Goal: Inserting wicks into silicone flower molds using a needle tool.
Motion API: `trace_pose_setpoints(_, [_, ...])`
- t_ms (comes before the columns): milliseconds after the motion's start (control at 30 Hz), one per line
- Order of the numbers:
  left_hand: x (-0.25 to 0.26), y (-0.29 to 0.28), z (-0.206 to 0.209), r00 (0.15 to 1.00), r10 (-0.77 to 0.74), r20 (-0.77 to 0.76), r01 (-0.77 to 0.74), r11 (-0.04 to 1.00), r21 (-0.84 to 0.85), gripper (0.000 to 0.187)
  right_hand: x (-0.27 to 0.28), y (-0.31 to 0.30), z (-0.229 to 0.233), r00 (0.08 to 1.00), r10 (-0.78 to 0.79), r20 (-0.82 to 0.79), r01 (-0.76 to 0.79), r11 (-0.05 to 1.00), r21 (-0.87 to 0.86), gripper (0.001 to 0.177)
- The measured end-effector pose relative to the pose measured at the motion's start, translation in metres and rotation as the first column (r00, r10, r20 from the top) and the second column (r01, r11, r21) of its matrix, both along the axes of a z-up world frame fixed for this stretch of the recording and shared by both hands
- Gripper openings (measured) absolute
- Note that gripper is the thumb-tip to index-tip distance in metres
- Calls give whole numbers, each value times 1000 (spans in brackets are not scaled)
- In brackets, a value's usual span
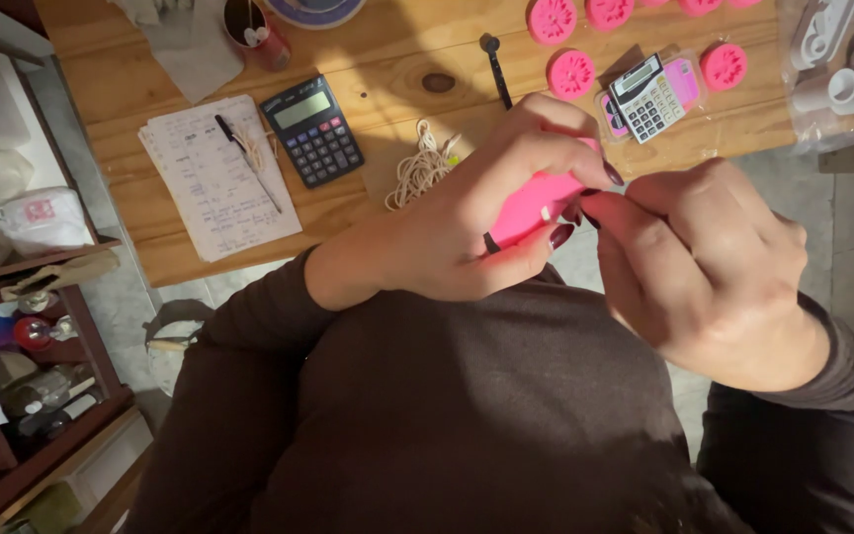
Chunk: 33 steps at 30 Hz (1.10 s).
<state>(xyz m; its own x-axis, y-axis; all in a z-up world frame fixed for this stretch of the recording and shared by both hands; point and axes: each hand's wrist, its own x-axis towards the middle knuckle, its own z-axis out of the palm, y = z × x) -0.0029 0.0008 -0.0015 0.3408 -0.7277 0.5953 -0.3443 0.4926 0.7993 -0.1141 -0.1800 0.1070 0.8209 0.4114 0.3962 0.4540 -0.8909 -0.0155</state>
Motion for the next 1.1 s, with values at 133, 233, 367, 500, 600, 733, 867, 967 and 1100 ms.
trace_pose_setpoints(133, [-3,0,-1,1000,10,-25,-9,998,64,48,5,11,8,1000,-22,-12,21,999,-31,23])
trace_pose_setpoints(233, [-2,-2,-2,1000,26,-11,-25,998,63,50,2,16,8,998,-50,-36,48,998,-47,26])
trace_pose_setpoints(367, [-1,-2,0,994,87,69,-88,996,17,54,2,16,8,996,-71,-55,68,996,-55,24])
trace_pose_setpoints(500, [1,2,1,994,-13,-109,14,1000,5,50,-2,1,0,994,-43,-97,57,988,146,19])
trace_pose_setpoints(600, [0,7,1,938,-150,-312,160,987,9,45,-6,-8,-6,988,-53,-142,94,948,305,15])
trace_pose_setpoints(733, [1,5,-3,944,-176,-279,181,983,-10,41,-9,-10,-13,978,-91,-186,160,902,401,14])
trace_pose_setpoints(867, [-1,7,-4,964,-171,-202,169,985,-29,38,-11,-14,-22,979,-65,-191,144,890,433,14])
trace_pose_setpoints(967, [-1,8,-4,920,-246,-306,250,968,-27,37,-10,-14,-23,980,-43,-197,128,887,444,14])
trace_pose_setpoints(1100, [0,7,-3,911,-271,-311,272,961,-41,37,-10,-14,-22,976,-36,-216,135,876,464,14])
